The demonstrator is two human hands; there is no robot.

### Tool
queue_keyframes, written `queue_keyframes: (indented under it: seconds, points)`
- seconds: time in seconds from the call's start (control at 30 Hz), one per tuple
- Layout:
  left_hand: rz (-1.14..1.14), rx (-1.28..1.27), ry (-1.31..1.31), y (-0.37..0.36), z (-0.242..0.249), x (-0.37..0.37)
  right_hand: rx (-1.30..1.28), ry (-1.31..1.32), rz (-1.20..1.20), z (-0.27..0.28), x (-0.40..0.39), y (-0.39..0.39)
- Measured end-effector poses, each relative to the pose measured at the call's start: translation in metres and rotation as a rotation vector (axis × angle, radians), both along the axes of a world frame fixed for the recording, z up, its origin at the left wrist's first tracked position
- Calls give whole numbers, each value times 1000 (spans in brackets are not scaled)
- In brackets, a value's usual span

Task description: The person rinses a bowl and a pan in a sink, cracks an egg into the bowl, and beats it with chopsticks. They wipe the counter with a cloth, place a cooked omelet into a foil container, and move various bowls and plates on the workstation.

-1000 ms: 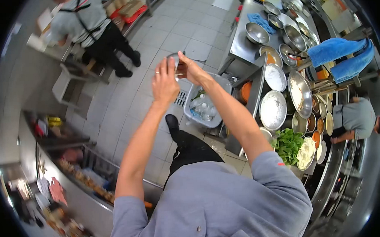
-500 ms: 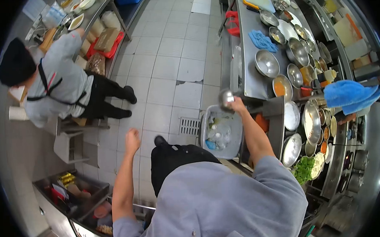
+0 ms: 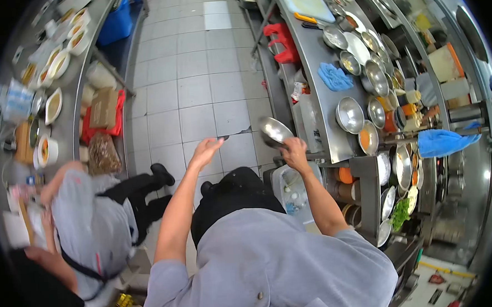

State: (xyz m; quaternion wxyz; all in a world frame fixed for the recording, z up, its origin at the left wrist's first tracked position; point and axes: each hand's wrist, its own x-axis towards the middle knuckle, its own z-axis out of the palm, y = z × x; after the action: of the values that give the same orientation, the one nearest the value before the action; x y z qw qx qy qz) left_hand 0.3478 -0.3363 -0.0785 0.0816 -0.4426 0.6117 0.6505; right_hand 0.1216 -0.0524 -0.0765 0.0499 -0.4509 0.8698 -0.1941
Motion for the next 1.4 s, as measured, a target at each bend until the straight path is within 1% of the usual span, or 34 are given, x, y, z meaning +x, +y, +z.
queue_keyframes:
  seconds: [0.07, 0.1, 0.17, 0.2, 0.23, 0.27, 0.3, 0.33, 0.4, 0.47, 0.5, 0.53, 0.57, 0.6, 0.67, 0.7, 0.73, 0.77, 0.8, 0.83, 0.87, 0.9, 0.93, 0.97, 1.0, 1.03, 1.07, 1.1, 1.13, 1.17, 1.23, 1.33, 1.4]
  points:
    - [4, 207, 105, -27, 7, -63, -74, -65, 125, 35, -3, -61]
    - [-14, 271, 133, -39, 16, -89, -109, -116, 179, 49, -4, -88]
    - [-49, 395, 186, -64, 41, -139, -252, -204, 223, 49, -15, -133]
    - [-27, 376, 187, -77, 46, -162, -228, -253, 206, 51, -24, -153]
    - [-51, 359, 163, -97, 30, -185, -297, -273, 179, 42, -36, -170]
    - [-75, 343, 136, -120, -3, -209, -373, -228, 113, 40, -46, -186]
    - [-100, 326, 110, -136, -18, -233, -447, -181, 45, 39, -59, -197]
    - [-68, 239, 105, -140, 31, -249, -498, -167, -88, 35, -74, -203]
    - [101, -60, 96, -170, -1, -276, -598, -147, -354, 16, -104, -213]
    - [93, -277, 33, -212, 22, -292, -57, -690, -675, -10, -151, -201]
    - [17, -379, 44, -245, 16, -297, 20, -609, -712, -50, -169, -192]
    - [-99, -444, -53, -275, 28, -299, 103, -532, -752, -83, -177, -181]
    - [-118, -869, -40, -308, -7, -291, 373, -440, -696, -86, -180, -171]
    - [-158, -975, 27, -338, -13, -284, 644, -346, -628, -90, -183, -161]
    - [-180, -1148, -51, -394, -29, -267, 616, -209, -701, -105, -185, -149]
    - [-166, -1006, -255, -394, 13, -276, 604, -142, -739, -113, -193, -152]
    - [-163, -1125, -192, -423, -8, -267, 505, -216, -771, -120, -209, -159]
    - [-168, -1091, -195, -451, -19, -261, 407, -288, -802, -127, -223, -164]
    - [-102, -1055, -319, -472, -26, -261, 306, -352, -832, -132, -239, -169]
    - [-65, -936, -280, -486, -22, -263, 159, -374, -874, -132, -261, -178]
    - [94, -971, -326, -512, -50, -262, 11, -393, -911, -126, -284, -191]
    - [144, -896, -201, -554, -93, -245, -140, -409, -944, -118, -308, -205]
    - [190, -817, -81, -585, -117, -247, -75, -380, -1002, -104, -329, -219]
    - [259, -697, -102, -578, -99, -267, -70, -350, -1060, -120, -347, -221]
    - [323, -580, -123, -568, -83, -283, -68, -322, -1120, -149, -366, -221]
    - [340, -576, -135, -575, -87, -302, -66, -293, -1179, -176, -384, -226]
    - [290, -561, -147, -580, -83, -317, -66, -264, -1238, -202, -402, -230]
    - [266, -497, -163, -585, -78, -334, -48, -242, -1300, -213, -421, -229]
    - [223, -492, -221, -594, -79, -352, -34, -243, -1355, -216, -435, -228]
    - [121, -445, -156, -602, -78, -367, -20, -247, -1401, -221, -448, -229]
    - [-72, -446, -143, -622, -78, -400, 19, -295, -1495, -222, -459, -233]
    - [-473, -344, -5, -640, -60, -452, 64, -349, -1597, -230, -459, -242]
    - [-503, -394, -57, -640, -55, -488, 76, -368, -1649, -235, -459, -244]
